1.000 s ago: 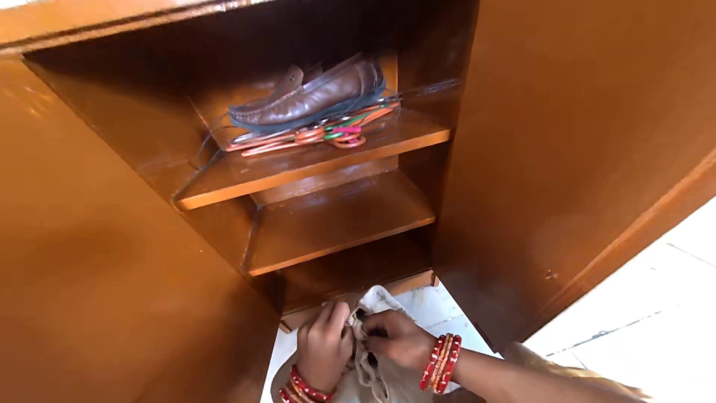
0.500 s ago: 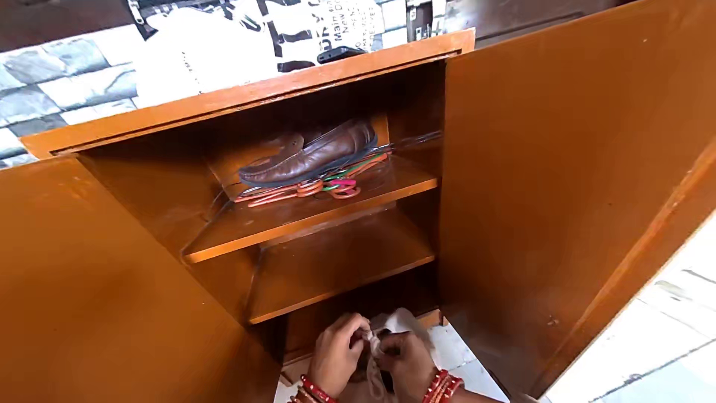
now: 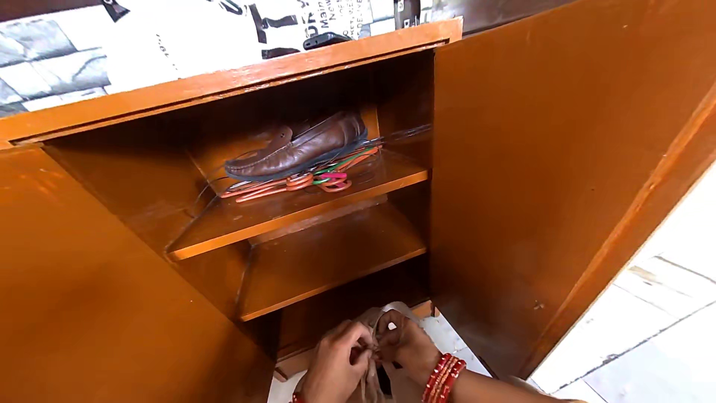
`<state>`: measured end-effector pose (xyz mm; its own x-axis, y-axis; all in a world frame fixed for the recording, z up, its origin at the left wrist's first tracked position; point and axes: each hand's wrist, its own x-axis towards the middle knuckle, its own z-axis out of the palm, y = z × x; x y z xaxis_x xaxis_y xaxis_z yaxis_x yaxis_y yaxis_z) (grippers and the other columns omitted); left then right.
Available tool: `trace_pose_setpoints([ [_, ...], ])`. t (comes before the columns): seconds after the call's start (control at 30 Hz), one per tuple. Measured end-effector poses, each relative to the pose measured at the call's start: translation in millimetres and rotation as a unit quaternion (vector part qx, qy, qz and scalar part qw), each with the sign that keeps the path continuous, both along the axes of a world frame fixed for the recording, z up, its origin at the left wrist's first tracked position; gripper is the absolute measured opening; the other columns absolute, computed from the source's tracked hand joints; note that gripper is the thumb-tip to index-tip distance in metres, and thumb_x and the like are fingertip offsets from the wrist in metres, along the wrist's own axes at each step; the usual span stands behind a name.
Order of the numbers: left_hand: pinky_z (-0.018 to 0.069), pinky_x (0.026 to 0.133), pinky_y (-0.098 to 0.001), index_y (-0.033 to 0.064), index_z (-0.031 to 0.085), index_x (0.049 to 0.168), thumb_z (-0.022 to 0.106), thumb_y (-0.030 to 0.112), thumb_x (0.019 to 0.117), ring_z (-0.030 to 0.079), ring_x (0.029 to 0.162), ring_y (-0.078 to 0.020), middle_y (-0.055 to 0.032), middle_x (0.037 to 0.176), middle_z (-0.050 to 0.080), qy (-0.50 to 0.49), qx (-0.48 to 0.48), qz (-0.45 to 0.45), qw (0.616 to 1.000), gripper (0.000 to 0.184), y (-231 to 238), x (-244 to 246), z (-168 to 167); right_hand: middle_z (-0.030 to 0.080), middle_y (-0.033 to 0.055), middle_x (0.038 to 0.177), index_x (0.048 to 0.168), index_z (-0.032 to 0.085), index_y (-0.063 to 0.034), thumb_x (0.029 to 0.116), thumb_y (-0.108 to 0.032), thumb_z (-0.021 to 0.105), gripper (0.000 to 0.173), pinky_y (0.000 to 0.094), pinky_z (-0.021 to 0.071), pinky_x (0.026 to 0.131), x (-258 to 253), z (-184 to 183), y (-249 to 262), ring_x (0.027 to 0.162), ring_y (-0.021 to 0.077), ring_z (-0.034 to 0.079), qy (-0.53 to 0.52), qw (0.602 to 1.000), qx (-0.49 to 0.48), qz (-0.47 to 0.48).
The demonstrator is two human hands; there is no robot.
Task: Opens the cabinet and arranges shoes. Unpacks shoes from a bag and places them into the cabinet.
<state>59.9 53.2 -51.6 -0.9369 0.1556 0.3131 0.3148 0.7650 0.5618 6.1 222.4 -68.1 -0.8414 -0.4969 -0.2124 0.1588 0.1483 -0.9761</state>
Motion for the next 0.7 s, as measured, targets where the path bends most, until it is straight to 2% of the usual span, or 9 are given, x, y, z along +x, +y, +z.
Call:
trace_pose_setpoints([
  [0.1,0.0625,0.082,-0.0276,-0.0021,0.072,0.100,0.075,0.001,0.0852,0.074,0.088,-0.0135,-0.0118,0.102,0.074,-0.039,0.113,0.002,0.993,0.015,-7,-5,-7,0.070,0.0059,0.087,0.116,0.050,-0.0008,0.0933,0.004,0.062,0.027,0.0313,0.0554,0.077,-3,-3,6,0.077,0.0101,0.068,0.048,0.999,0.005,0.018],
  [0.2,0.0624,0.079,-0.0237,-0.0013,0.072,0.098,0.075,0.003,0.0848,0.074,0.085,-0.0089,-0.0086,0.098,0.075,-0.038,0.161,-0.001,0.986,0.014,-8,-6,-14,0.071,0.0073,0.089,0.119,0.059,-0.0017,0.0914,-0.003,0.064,0.028,0.0337,0.0572,0.075,-5,-8,8,0.075,0.0125,0.068,0.093,0.995,0.017,0.034],
  [0.33,0.0621,0.078,-0.0228,-0.0007,0.073,0.098,0.076,0.005,0.0852,0.074,0.085,-0.0086,-0.0078,0.098,0.075,-0.040,0.160,-0.019,0.986,0.014,-8,-7,-17,0.073,0.0067,0.088,0.117,0.064,-0.0025,0.0909,-0.009,0.066,0.027,0.0345,0.0573,0.075,-7,-7,11,0.075,0.0122,0.069,0.106,0.992,0.046,0.048],
  [0.47,0.0619,0.080,-0.0241,-0.0013,0.073,0.097,0.077,0.006,0.0859,0.073,0.085,-0.0096,-0.0088,0.097,0.075,-0.046,0.142,-0.034,0.988,0.014,-11,-9,-15,0.073,0.0030,0.082,0.111,0.067,-0.0033,0.0897,-0.012,0.067,0.023,0.0320,0.0561,0.071,-6,-9,11,0.070,0.0089,0.068,0.109,0.993,0.041,0.026],
  [0.57,0.0614,0.082,-0.0258,-0.0022,0.072,0.100,0.076,0.005,0.0873,0.073,0.086,-0.0108,-0.0099,0.099,0.074,-0.083,0.134,-0.041,0.987,0.015,-13,-10,-10,0.074,0.0031,0.082,0.108,0.068,-0.0032,0.0906,-0.014,0.068,0.021,0.0313,0.0562,0.071,-6,-10,11,0.070,0.0083,0.068,0.117,0.992,0.045,0.026],
  [0.7,0.0605,0.083,-0.0275,-0.0028,0.070,0.104,0.073,0.004,0.0898,0.072,0.087,-0.0127,-0.0114,0.101,0.073,-0.140,0.126,-0.026,0.982,0.016,-12,-11,-6,0.070,0.0012,0.078,0.099,0.069,-0.0029,0.0910,-0.015,0.069,0.015,0.0272,0.0542,0.067,-7,-13,10,0.066,0.0056,0.064,0.142,0.988,0.048,0.016],
])
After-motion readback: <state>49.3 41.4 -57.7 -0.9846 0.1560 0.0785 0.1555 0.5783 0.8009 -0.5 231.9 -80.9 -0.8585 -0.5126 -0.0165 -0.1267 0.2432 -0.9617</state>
